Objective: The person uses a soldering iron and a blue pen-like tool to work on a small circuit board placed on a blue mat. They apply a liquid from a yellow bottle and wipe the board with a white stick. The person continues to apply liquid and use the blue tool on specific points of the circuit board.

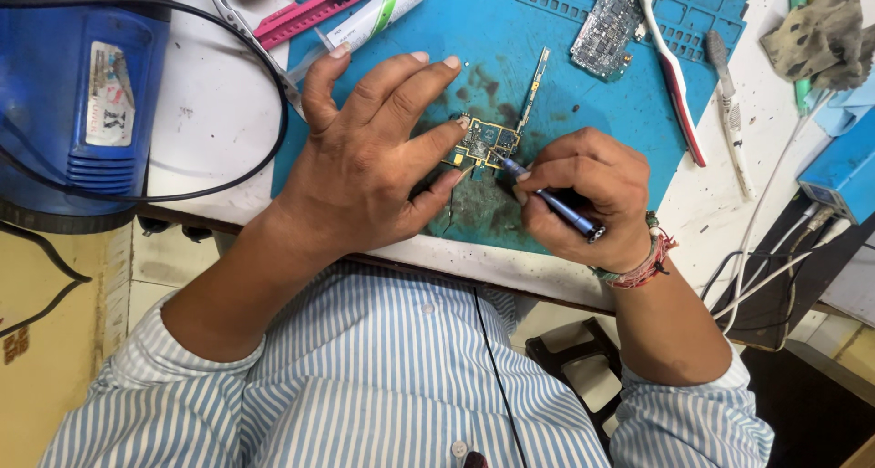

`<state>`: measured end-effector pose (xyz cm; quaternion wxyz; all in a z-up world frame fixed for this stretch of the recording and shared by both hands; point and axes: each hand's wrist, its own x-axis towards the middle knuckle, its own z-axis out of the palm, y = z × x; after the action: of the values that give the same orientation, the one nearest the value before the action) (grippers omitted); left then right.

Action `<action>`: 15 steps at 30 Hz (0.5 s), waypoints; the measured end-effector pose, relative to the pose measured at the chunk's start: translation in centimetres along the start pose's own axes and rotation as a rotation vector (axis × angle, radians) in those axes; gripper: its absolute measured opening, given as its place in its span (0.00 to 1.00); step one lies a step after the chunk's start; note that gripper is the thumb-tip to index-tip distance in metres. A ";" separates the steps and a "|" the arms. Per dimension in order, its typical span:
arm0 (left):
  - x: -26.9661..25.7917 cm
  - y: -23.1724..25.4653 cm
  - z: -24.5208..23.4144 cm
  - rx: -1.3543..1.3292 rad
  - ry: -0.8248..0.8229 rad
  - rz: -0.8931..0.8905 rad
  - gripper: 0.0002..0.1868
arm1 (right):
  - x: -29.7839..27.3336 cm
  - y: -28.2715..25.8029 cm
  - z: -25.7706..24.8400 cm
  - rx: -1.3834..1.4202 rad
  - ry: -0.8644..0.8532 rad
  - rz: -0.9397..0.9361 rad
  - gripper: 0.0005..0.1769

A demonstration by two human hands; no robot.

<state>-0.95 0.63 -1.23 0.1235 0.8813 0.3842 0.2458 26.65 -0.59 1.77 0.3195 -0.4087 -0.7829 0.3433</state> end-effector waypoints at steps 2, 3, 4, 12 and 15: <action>0.0 0.0 0.0 -0.010 0.009 0.005 0.15 | 0.0 0.0 0.1 -0.018 -0.008 -0.022 0.11; 0.0 0.0 0.1 -0.004 0.004 0.003 0.15 | 0.0 0.0 0.1 -0.004 0.002 -0.010 0.10; 0.0 0.0 0.1 0.003 -0.001 0.001 0.15 | 0.0 0.1 0.1 0.012 0.012 0.001 0.10; -0.1 0.0 0.1 0.016 -0.004 -0.004 0.15 | 0.0 0.0 0.0 0.036 0.009 0.022 0.10; -0.1 0.1 0.1 0.013 -0.006 -0.006 0.15 | 0.0 0.0 0.1 0.019 0.001 0.011 0.10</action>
<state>-0.93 0.52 -1.32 0.1196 0.8817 0.3881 0.2403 26.62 -0.61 1.73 0.3220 -0.4100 -0.7772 0.3523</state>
